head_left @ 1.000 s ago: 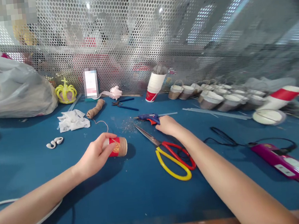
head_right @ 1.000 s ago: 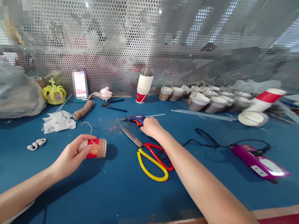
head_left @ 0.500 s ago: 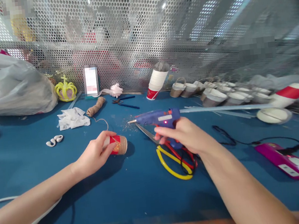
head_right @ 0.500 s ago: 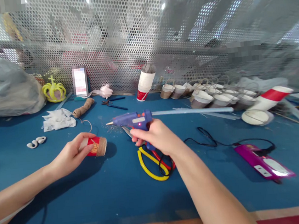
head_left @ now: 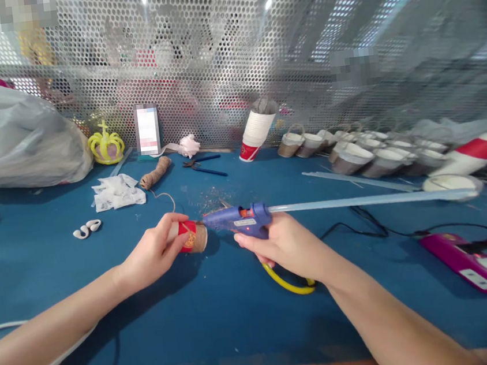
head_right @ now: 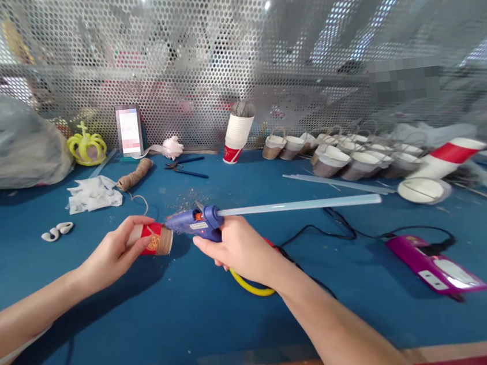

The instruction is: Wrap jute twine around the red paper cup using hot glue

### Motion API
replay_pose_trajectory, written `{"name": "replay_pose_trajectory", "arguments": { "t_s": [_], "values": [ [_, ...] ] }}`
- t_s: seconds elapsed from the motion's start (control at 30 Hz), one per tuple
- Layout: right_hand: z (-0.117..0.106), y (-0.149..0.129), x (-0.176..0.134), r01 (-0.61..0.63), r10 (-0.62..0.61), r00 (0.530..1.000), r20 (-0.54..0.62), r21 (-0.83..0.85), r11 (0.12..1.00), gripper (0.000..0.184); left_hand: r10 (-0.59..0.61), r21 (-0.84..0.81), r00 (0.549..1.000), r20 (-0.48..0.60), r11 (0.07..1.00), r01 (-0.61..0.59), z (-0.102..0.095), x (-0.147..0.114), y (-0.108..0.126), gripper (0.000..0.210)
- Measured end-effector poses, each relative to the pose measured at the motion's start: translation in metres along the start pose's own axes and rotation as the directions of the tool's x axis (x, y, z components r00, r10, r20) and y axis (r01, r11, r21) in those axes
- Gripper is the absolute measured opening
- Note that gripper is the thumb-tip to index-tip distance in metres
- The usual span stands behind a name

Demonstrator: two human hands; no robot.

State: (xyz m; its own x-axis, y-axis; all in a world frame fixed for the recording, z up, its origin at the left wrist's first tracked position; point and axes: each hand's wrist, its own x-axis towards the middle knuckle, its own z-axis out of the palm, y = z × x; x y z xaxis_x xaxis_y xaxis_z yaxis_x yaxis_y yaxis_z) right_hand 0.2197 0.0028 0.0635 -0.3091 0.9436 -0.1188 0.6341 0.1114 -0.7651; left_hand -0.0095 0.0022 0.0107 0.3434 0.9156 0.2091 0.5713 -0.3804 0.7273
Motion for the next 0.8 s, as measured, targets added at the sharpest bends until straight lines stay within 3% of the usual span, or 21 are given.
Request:
{"name": "replay_pose_trajectory", "arguments": {
  "t_s": [0.43, 0.8],
  "values": [
    [-0.002, -0.003, -0.007, 0.014, -0.011, 1.0, 0.027, -0.119, 0.993, 0.027, -0.002, -0.006, 0.999, 0.037, 1.0, 0.003, -0.001, 0.001, 0.001, 0.03],
    [0.0, 0.0, -0.016, 0.173, -0.179, 0.984, 0.021, -0.39, 0.905, 0.018, -0.029, -0.048, 0.999, 0.034, 0.998, 0.03, 0.001, 0.002, -0.002, 0.029]
  ]
}}
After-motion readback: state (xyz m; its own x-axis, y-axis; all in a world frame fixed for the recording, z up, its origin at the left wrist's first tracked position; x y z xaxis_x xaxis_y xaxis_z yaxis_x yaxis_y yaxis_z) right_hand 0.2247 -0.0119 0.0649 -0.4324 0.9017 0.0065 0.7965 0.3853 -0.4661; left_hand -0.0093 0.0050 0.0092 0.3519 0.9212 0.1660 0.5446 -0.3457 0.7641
